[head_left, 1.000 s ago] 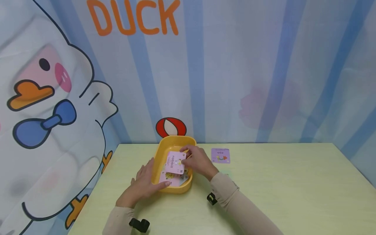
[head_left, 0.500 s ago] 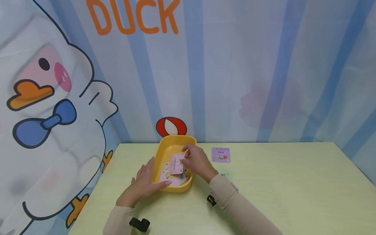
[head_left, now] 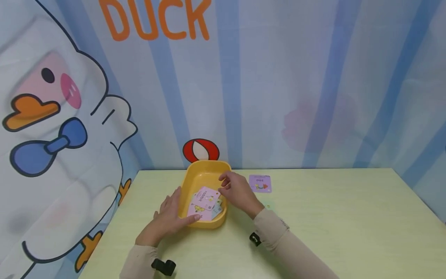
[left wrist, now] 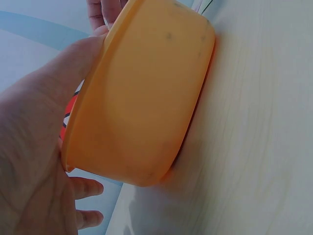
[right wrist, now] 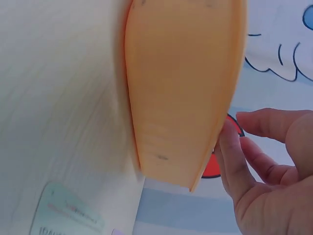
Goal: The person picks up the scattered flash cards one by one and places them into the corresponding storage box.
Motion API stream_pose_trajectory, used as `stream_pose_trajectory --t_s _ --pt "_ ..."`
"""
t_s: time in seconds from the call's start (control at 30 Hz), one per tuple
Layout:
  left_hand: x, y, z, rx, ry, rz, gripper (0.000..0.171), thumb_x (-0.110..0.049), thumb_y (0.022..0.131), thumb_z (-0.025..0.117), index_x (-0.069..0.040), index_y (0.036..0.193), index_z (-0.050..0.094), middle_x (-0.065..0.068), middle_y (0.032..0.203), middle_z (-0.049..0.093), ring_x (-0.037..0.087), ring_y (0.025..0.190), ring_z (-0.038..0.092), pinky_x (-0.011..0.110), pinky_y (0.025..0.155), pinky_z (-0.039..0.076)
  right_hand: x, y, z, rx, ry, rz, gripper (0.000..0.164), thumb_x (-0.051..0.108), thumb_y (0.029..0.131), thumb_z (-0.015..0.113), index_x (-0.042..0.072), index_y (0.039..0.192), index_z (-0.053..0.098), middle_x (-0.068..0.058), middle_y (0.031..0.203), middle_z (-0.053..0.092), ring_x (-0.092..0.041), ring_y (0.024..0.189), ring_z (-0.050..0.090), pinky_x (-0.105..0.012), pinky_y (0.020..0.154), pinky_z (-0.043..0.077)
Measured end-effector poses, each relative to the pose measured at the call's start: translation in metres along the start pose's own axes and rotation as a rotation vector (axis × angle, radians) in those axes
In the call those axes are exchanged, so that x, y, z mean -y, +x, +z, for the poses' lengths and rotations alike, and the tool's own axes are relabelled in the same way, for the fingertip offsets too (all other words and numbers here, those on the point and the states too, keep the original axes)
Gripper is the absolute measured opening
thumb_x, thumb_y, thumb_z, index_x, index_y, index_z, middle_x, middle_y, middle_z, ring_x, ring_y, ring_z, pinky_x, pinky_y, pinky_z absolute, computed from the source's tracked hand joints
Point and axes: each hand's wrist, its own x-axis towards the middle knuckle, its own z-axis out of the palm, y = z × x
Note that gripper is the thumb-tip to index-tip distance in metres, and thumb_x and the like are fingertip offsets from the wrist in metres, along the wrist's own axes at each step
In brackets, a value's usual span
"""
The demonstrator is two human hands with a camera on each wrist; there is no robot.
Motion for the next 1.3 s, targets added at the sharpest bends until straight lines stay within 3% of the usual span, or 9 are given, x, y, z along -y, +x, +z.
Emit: stream_pose_trajectory --t_s 0.17,0.27,0.47,0.67,0.83,0.97,1.13,1.3 --pt "0.0 0.001 0.0 0.005 0.002 0.002 0.124 -0.075 0.079 0.068 -0.018 0.165 -0.001 0.008 0.172 0.006 0.044 0.155 -0.001 0.082 0.11 0.003 -0.01 -0.005 -0.015 0.026 0.165 0.024 0.026 0.007 0.095 0.069 0.003 0.12 0.064 -0.006 0.101 0.068 -0.022 0.087 0.067 -0.031 0.076 0.061" --pt "0.0 0.001 0.0 0.007 0.004 -0.003 0.125 -0.075 0.079 0.068 -0.018 0.165 -0.001 0.01 0.172 0.006 0.044 0.155 -0.001 0.082 0.11 0.004 -0.017 -0.007 -0.024 0.046 0.204 0.028 0.027 0.006 0.096 0.067 0.002 0.122 0.064 -0.007 0.101 0.068 -0.029 0.089 0.07 -0.034 0.077 0.062" --pt "0.001 -0.001 -0.001 0.011 0.009 -0.004 0.125 -0.075 0.079 0.068 -0.017 0.164 -0.003 0.012 0.171 0.005 0.044 0.155 -0.001 0.082 0.11 0.004 -0.03 -0.013 -0.037 0.04 0.149 0.018 0.023 0.007 0.096 0.067 0.006 0.118 0.067 -0.004 0.098 0.07 -0.036 0.091 0.071 -0.033 0.072 0.061" --pt "0.0 0.0 -0.001 0.005 0.014 -0.01 0.126 -0.075 0.078 0.069 -0.017 0.164 -0.002 0.014 0.171 0.008 0.045 0.155 0.001 0.082 0.11 0.005 -0.04 -0.018 -0.047 0.046 0.098 -0.005 0.022 0.005 0.094 0.068 0.009 0.116 0.068 -0.004 0.097 0.071 -0.03 0.087 0.07 -0.031 0.073 0.06" --pt "-0.001 0.001 0.001 0.007 0.013 -0.022 0.127 -0.076 0.077 0.069 -0.016 0.164 -0.001 0.015 0.171 0.009 0.044 0.155 0.001 0.082 0.11 0.005 -0.052 -0.021 -0.058 0.174 0.091 -0.047 0.033 0.0 0.091 0.072 0.008 0.122 0.066 -0.014 0.108 0.071 -0.019 0.087 0.068 -0.031 0.079 0.06" --pt "0.0 0.0 0.001 0.003 0.005 -0.028 0.128 -0.076 0.076 0.07 -0.016 0.164 -0.001 0.015 0.17 0.009 0.044 0.155 0.001 0.081 0.111 0.004 -0.066 -0.023 -0.068 0.281 0.1 -0.078 0.04 -0.001 0.09 0.073 0.004 0.129 0.062 -0.021 0.119 0.067 -0.026 0.096 0.069 -0.034 0.083 0.06" --pt "0.0 -0.001 0.001 0.004 -0.002 -0.018 0.127 -0.075 0.077 0.07 -0.016 0.164 -0.001 0.015 0.171 0.009 0.045 0.155 0.001 0.082 0.11 0.004 -0.083 -0.028 -0.079 0.324 0.05 -0.06 0.048 0.004 0.089 0.076 0.0 0.133 0.059 -0.019 0.123 0.064 -0.036 0.112 0.064 -0.04 0.093 0.057" --pt "-0.002 -0.003 -0.002 0.011 -0.008 -0.009 0.125 -0.073 0.079 0.07 -0.015 0.164 -0.001 0.013 0.171 0.007 0.045 0.155 0.0 0.082 0.11 0.004 -0.093 -0.031 -0.088 0.325 -0.001 -0.054 0.058 0.005 0.084 0.082 -0.001 0.136 0.057 -0.019 0.125 0.063 -0.038 0.117 0.06 -0.051 0.102 0.051"
